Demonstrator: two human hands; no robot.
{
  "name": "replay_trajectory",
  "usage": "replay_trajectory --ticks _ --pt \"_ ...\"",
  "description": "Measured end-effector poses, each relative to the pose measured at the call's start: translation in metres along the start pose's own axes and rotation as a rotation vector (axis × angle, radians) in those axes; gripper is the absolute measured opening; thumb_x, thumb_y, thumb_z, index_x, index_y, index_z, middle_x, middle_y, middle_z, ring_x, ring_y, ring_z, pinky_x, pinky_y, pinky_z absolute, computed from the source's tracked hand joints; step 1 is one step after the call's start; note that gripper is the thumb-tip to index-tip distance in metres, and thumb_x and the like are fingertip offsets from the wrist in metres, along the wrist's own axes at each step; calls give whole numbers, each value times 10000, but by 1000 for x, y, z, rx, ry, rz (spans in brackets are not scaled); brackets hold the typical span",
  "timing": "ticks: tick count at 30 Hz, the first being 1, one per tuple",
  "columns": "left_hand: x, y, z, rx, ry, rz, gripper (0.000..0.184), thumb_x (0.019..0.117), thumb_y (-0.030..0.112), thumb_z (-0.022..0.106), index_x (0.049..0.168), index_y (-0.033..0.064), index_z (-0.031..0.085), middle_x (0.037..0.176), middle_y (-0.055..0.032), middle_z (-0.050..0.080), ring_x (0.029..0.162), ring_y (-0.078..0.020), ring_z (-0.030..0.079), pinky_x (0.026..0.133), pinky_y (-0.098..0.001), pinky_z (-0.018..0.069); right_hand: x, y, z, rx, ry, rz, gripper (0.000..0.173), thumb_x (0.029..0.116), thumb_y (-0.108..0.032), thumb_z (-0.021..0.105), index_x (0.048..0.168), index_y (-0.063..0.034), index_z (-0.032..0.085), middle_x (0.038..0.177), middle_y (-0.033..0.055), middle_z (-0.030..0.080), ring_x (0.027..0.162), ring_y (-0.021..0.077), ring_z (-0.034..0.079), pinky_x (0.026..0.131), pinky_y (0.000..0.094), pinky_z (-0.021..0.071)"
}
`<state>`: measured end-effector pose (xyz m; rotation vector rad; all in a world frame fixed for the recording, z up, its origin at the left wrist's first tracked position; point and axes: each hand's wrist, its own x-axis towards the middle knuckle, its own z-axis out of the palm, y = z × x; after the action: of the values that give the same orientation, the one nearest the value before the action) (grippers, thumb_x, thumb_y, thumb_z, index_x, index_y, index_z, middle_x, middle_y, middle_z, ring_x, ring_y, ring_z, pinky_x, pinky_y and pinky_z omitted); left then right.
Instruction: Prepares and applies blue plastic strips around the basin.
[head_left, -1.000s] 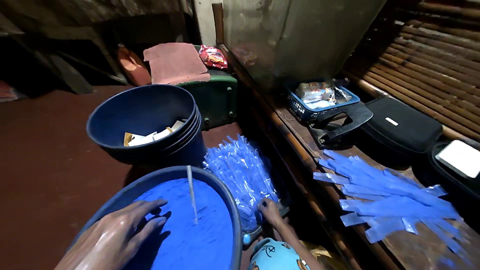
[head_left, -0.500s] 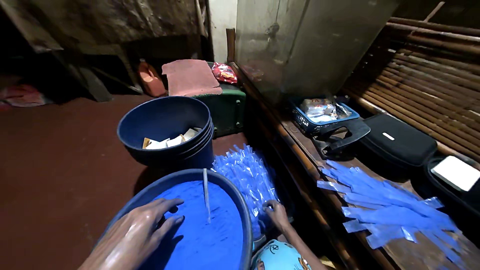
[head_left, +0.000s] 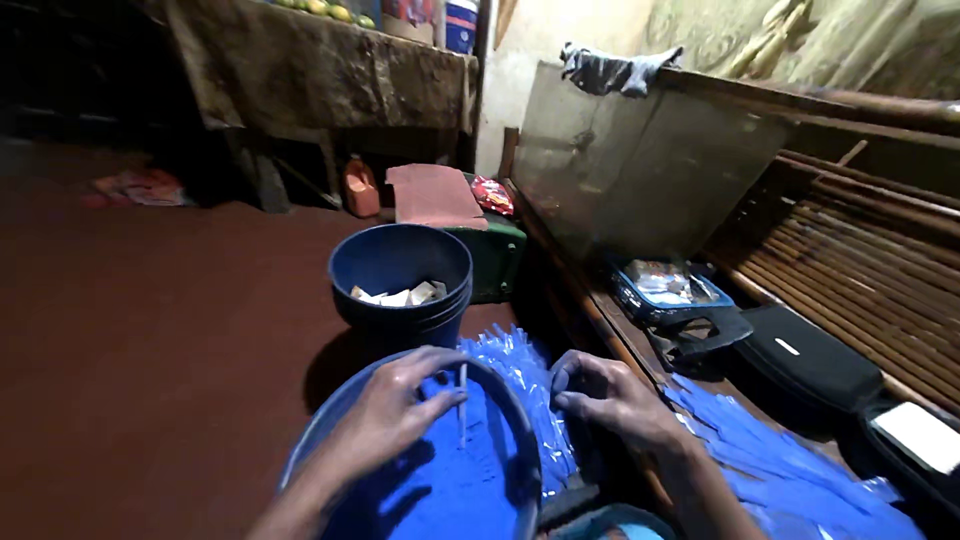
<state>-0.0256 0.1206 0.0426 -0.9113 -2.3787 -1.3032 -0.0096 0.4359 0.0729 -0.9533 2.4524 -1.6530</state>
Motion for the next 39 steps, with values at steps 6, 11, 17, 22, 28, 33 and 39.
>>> replay_trajectory --ticks 6,11,17,22,28,33,39 --pt "1 15 -11 -386 -217 -79 363 989 191 660 1311 23 671 1228 -53 706 1120 -35 645 994 -222 515 56 -51 32 -169 -434 0 159 959 -115 652 1073 -6 673 950 10 684 837 -7 633 770 181 534" --pt "-6 8 -14 -255 -163 -223 189 964 162 696 1091 44 771 1088 -43 744 1010 -28 676 944 -222 534 81 -65 42 -378 -522 101 251 958 -97 664 1188 -8 620 993 83 672 875 95 644 813 279 539" --pt "-10 -1 -16 -191 -35 -339 132 975 183 691 1031 96 774 1028 21 747 922 -5 676 881 -219 546 79 -45 31 -243 -235 86 293 944 -133 687 1213 -30 637 1024 35 680 850 59 663 789 243 572" --pt "-7 -4 -9 -326 -30 -418 132 985 157 678 1049 73 758 958 27 742 829 -11 683 812 -203 567 81 -41 38 -21 -1 8 108 977 -74 650 1059 -12 685 906 3 732 800 62 711 767 233 608" --pt "-7 -4 -6 -432 -127 -420 158 1007 105 626 1101 18 718 1059 -23 712 923 -17 658 867 -206 543 86 -48 49 -214 57 -97 171 1007 -171 628 1049 -17 687 909 -3 681 763 -2 641 705 156 546" --pt "-11 -6 -10 -107 -368 -446 457 912 163 761 1327 7 650 1302 -171 651 1181 -266 629 1002 -428 509 87 -57 59 -420 177 -245 204 1011 -172 609 1052 5 703 926 66 666 769 13 604 715 147 507" --pt "-16 -8 -2 96 -426 -414 287 943 199 735 1112 -33 720 1063 -194 704 993 -301 675 935 -466 523 89 -63 69 -483 328 -410 177 990 -145 633 1022 3 723 898 70 674 762 22 603 712 143 503"
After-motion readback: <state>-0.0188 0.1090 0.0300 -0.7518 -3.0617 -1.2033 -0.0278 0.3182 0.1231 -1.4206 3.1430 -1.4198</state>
